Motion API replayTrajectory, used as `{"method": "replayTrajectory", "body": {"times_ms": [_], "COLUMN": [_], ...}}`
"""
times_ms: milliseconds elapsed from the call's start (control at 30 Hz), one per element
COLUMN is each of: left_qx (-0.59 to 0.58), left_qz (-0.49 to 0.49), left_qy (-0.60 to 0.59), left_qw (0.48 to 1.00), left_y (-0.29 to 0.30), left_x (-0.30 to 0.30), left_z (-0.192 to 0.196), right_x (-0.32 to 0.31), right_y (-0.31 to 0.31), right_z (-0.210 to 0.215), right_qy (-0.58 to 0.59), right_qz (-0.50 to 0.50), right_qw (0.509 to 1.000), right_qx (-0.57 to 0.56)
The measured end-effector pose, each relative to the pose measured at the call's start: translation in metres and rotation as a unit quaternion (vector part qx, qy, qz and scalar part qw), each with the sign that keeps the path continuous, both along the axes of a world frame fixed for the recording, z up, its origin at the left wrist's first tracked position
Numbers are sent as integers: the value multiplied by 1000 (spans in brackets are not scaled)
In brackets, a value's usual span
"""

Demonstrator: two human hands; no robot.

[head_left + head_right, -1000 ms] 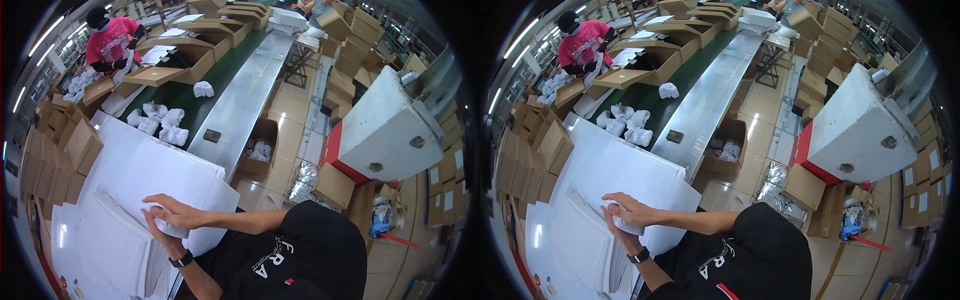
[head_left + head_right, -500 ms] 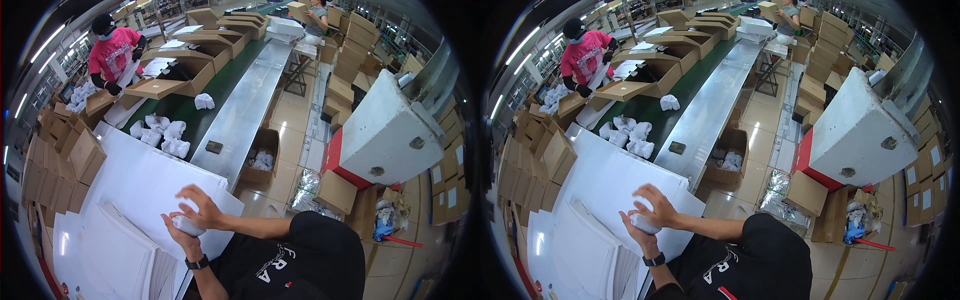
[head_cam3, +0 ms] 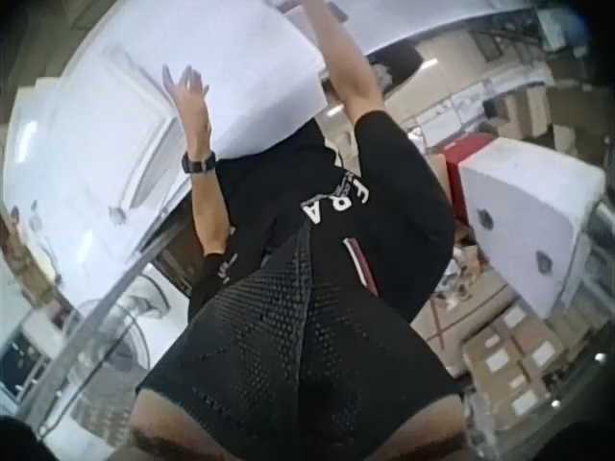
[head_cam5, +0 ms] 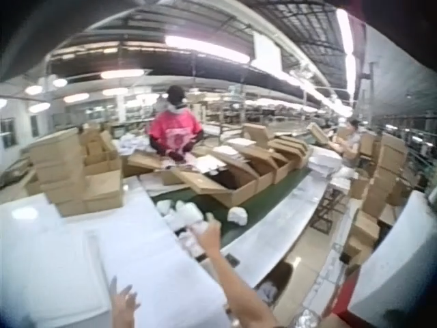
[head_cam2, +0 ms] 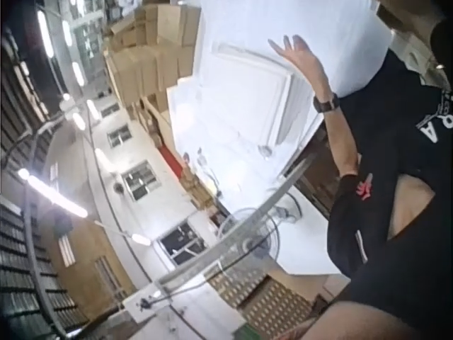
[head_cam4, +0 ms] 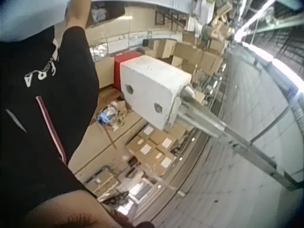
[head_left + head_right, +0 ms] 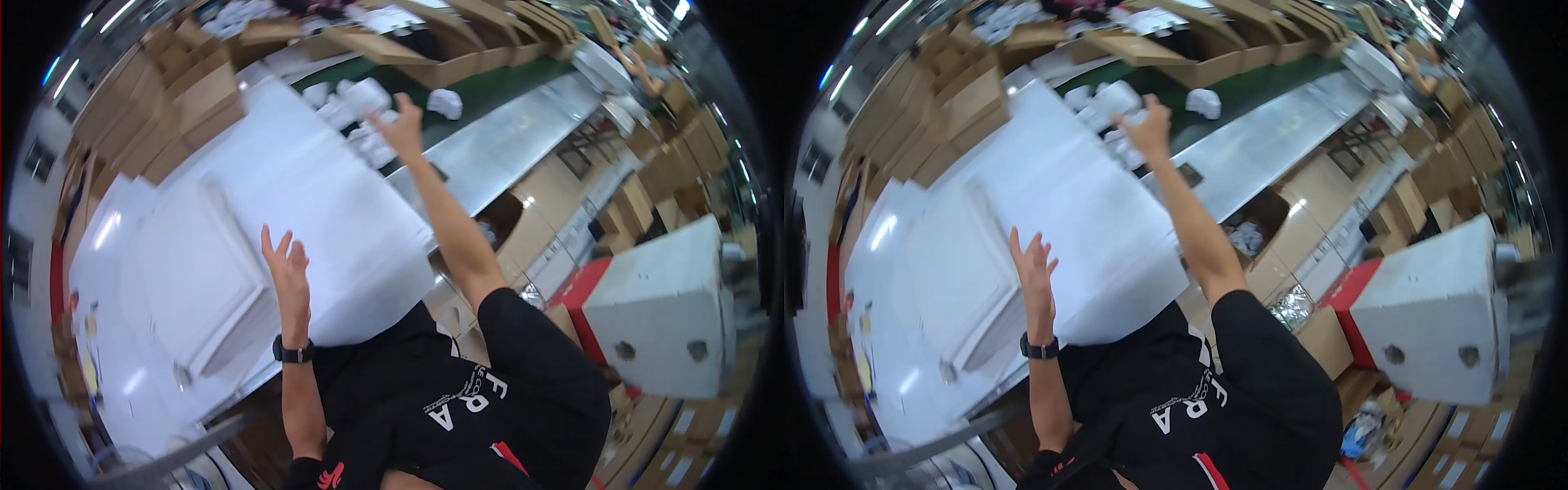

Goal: Rolling and bundling white materials, likely shoe tissue or protective components, at a factory workstation.

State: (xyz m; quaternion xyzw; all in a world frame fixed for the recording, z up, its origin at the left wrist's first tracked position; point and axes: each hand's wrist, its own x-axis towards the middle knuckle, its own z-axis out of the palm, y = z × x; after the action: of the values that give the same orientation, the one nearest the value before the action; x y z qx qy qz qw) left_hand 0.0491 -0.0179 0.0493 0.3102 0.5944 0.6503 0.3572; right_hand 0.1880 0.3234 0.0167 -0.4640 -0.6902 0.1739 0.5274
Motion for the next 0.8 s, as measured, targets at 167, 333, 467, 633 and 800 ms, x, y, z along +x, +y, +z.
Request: {"method": "replayTrajectory", "body": {"times_ms": [167,333,467,633,800], "left_qx": [76,-75,-288,-315,-190], "left_qz": [126,241,166,147,176], "left_qy": [270,451,621,604,433], "left_qw": [952,856,710,717,863], "left_y": [-25,-37,-55,-56,-70], "left_x": [-65,-174,-294,-313,-382], "left_z": [2,30,-53,-97,-116], "right_x": [-27,-30,-42,-35,-33], "right_y": [-32,-141,-143,-142,-138], "right_z": [-84,-109,-105,-114,-118], "right_qy": [-134,-232,-174,-195,-184], "right_qz": [111,137,137,131,114], "right_qw": [984,963,975,972,976], "right_qx": [-45,-23,26,24,30]}}
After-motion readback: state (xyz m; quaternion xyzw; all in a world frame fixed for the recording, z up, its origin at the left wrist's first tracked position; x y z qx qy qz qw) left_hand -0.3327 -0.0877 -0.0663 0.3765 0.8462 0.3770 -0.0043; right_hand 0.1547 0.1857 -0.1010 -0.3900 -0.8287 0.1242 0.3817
